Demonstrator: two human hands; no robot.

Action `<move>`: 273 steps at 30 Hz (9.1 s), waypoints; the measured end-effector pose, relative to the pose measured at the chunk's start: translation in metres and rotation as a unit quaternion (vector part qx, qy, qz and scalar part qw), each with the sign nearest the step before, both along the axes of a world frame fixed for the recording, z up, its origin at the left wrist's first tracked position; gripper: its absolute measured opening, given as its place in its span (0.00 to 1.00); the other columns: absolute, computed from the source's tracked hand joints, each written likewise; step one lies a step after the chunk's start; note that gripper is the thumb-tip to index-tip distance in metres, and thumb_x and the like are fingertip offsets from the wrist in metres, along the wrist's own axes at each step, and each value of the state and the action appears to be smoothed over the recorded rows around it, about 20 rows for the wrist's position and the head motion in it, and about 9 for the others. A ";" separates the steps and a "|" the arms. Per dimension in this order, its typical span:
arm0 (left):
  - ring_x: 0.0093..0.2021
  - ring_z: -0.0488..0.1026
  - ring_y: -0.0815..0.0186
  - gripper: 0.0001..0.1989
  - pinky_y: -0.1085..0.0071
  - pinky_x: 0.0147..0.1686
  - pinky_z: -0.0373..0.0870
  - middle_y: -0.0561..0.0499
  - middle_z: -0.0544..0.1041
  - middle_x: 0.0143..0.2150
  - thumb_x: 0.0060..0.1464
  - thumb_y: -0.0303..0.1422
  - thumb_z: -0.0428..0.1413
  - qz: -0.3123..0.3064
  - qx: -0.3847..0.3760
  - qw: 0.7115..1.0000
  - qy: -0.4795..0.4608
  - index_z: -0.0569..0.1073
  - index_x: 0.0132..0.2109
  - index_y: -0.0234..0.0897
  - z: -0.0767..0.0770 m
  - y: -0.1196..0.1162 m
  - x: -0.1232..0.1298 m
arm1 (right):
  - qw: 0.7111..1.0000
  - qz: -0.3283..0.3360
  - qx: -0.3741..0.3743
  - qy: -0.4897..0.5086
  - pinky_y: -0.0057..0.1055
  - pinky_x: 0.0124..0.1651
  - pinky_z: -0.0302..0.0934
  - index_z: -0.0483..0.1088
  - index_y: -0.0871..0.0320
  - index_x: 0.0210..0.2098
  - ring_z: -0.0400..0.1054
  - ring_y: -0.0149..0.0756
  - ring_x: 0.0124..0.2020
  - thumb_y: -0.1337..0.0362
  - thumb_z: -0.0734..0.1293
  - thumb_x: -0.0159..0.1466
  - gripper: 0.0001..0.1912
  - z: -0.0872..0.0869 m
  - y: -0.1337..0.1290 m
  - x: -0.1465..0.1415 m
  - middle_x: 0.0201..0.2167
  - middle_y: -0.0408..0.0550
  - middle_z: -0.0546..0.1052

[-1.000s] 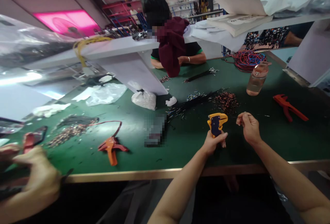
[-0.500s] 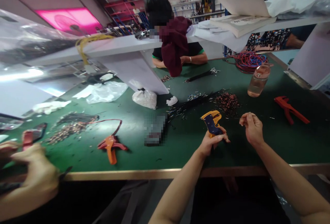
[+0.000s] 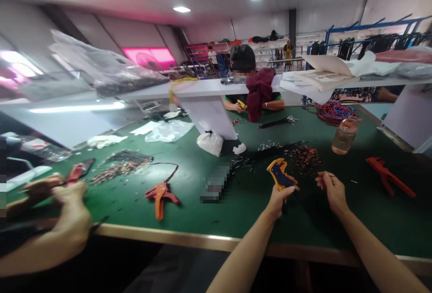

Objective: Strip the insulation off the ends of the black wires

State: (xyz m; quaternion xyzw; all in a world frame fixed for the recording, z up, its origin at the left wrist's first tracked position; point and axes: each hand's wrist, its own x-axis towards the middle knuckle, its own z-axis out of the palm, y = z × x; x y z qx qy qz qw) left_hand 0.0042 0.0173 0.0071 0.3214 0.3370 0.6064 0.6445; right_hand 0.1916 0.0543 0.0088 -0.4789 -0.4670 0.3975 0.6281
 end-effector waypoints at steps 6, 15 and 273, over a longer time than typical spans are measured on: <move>0.34 0.77 0.65 0.22 0.67 0.42 0.72 0.50 0.79 0.36 0.36 0.34 0.71 0.026 0.018 0.999 0.008 0.76 0.41 0.34 -0.005 0.008 -0.003 | 1.000 0.009 0.009 0.006 0.31 0.21 0.61 0.78 0.59 0.33 0.69 0.35 0.21 0.35 0.71 0.54 0.31 -0.006 0.004 -0.002 0.25 0.54 0.82; 0.33 0.77 0.66 0.24 0.68 0.40 0.72 0.51 0.79 0.34 0.34 0.35 0.72 0.057 0.026 0.998 0.028 0.76 0.40 0.33 -0.008 0.016 -0.007 | 0.999 0.042 0.002 0.006 0.31 0.23 0.62 0.78 0.60 0.35 0.72 0.37 0.24 0.33 0.70 0.53 0.34 -0.006 0.003 -0.003 0.27 0.56 0.83; 0.31 0.75 0.62 0.23 0.63 0.41 0.72 0.49 0.78 0.30 0.39 0.43 0.71 -0.250 0.045 0.963 0.092 0.78 0.40 0.32 0.009 -0.009 -0.005 | 0.983 0.074 0.013 0.170 0.25 0.24 0.59 0.71 0.55 0.27 0.67 0.27 0.21 0.41 0.72 0.58 0.23 0.028 -0.019 -0.017 0.19 0.39 0.72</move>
